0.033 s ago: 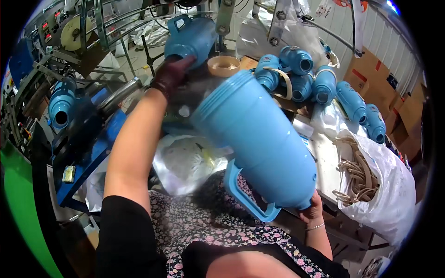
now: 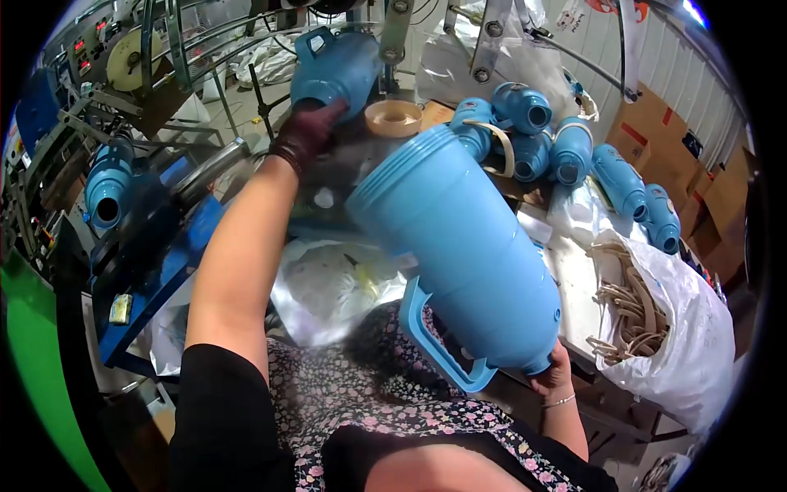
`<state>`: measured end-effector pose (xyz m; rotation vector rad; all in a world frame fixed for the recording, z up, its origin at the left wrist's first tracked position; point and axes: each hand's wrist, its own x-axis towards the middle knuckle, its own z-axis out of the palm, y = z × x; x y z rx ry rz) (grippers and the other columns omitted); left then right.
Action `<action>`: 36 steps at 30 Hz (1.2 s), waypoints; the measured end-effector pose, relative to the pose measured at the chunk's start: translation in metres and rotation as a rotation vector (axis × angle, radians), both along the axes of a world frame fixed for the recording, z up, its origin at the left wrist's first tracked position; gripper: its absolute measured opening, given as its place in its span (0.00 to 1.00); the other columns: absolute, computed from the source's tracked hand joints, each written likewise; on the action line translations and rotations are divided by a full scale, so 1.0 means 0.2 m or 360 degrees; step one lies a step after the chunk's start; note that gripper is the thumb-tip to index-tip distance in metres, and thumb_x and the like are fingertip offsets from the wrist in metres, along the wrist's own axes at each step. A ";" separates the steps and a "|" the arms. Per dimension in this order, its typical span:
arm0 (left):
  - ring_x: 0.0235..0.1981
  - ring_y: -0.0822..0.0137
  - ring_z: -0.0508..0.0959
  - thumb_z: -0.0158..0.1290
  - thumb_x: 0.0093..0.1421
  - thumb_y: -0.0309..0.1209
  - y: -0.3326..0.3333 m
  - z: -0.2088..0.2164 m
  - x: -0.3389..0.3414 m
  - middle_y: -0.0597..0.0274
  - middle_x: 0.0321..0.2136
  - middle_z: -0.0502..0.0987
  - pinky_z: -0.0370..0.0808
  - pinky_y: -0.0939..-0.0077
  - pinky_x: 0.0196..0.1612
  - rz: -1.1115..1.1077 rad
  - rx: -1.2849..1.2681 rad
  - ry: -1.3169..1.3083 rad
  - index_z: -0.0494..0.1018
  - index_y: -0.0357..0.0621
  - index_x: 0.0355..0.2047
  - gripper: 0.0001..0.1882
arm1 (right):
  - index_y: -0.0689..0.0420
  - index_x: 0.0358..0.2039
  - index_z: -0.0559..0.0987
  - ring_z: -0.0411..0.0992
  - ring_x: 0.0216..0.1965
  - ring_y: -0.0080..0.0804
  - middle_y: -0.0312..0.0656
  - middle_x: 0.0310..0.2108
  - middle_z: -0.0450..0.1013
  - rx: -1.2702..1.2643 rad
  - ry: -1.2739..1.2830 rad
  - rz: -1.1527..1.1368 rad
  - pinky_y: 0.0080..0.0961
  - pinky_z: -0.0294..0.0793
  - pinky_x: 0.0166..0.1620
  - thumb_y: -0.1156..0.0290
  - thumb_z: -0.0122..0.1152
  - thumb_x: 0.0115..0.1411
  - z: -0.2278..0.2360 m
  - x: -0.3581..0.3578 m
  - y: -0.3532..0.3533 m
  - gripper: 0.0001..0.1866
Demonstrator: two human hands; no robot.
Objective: The person inserts glass liners into blue plastic flask housings and secures them with white rings and screw-on bases using their hands.
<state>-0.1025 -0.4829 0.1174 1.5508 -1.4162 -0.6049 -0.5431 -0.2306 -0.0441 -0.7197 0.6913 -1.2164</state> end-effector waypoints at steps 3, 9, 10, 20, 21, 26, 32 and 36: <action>0.37 0.54 0.80 0.52 0.53 0.60 0.16 -0.02 0.00 0.48 0.35 0.80 0.73 0.66 0.42 0.0126 -0.0078 -0.0582 0.76 0.40 0.44 0.34 | 0.60 0.65 0.55 0.64 0.59 0.42 0.48 0.60 0.62 0.0065 -0.0007 -0.0043 0.39 0.65 0.61 0.55 0.69 0.46 0.00 -0.01 0.00 0.50; 0.39 0.66 0.78 0.53 0.60 0.36 1.33 -0.05 0.35 0.54 0.36 0.79 0.71 0.71 0.44 0.0108 -0.0404 -0.0729 0.78 0.38 0.41 0.15 | 0.51 0.64 0.58 0.69 0.53 0.42 0.43 0.56 0.66 -0.0064 0.0153 -0.0203 0.41 0.74 0.51 0.56 0.63 0.52 -0.05 0.00 -0.20 0.42; 0.39 0.64 0.77 0.53 0.59 0.34 1.51 -0.05 0.44 0.54 0.37 0.79 0.71 0.70 0.45 0.0249 -0.0376 -0.0728 0.77 0.38 0.41 0.14 | 0.50 0.64 0.58 0.69 0.53 0.41 0.43 0.56 0.66 -0.0136 0.0119 -0.0168 0.42 0.73 0.52 0.55 0.63 0.52 0.00 0.06 -0.29 0.41; 0.38 0.59 0.75 0.54 0.48 0.28 2.20 -0.03 0.57 0.54 0.38 0.76 0.70 0.65 0.45 -0.0038 0.0144 -0.0424 0.75 0.37 0.37 0.15 | 0.52 0.59 0.59 0.68 0.51 0.37 0.43 0.53 0.66 0.0234 -0.0952 0.0477 0.40 0.73 0.53 0.53 0.54 0.64 0.43 1.56 -0.67 0.28; 0.38 0.61 0.74 0.53 0.47 0.28 2.23 -0.07 0.55 0.56 0.36 0.75 0.70 0.67 0.45 0.0071 0.0091 -0.0333 0.74 0.36 0.38 0.17 | 0.52 0.59 0.59 0.68 0.50 0.37 0.43 0.53 0.66 0.0080 -0.0939 0.0546 0.38 0.74 0.53 0.52 0.54 0.64 0.49 1.68 -0.74 0.29; 0.37 0.68 0.72 0.47 0.47 0.27 2.25 -0.24 0.48 0.61 0.36 0.74 0.68 0.73 0.44 0.0332 -0.0173 0.0028 0.71 0.34 0.42 0.20 | 0.51 0.49 0.70 0.73 0.40 0.35 0.39 0.41 0.73 0.0154 -0.0916 0.0160 0.34 0.82 0.37 0.42 0.54 0.61 0.65 1.87 -1.47 0.27; 0.39 0.63 0.73 0.46 0.53 0.30 2.10 -0.36 0.50 0.57 0.39 0.75 0.70 0.69 0.45 0.0435 -0.0217 -0.0361 0.71 0.34 0.44 0.19 | 0.52 0.50 0.71 0.74 0.30 0.42 0.42 0.29 0.74 0.0096 -0.0502 0.0584 0.38 0.76 0.38 0.25 0.45 0.52 0.35 1.78 -1.47 0.43; 0.41 0.59 0.74 0.46 0.58 0.33 2.04 -0.44 0.58 0.53 0.41 0.75 0.71 0.64 0.46 0.0398 -0.0297 -0.0833 0.72 0.35 0.46 0.19 | 0.56 0.47 0.73 0.72 0.32 0.24 0.35 0.32 0.73 -0.0226 0.0584 0.0552 0.25 0.74 0.37 0.50 0.55 0.63 0.00 1.31 -0.95 0.22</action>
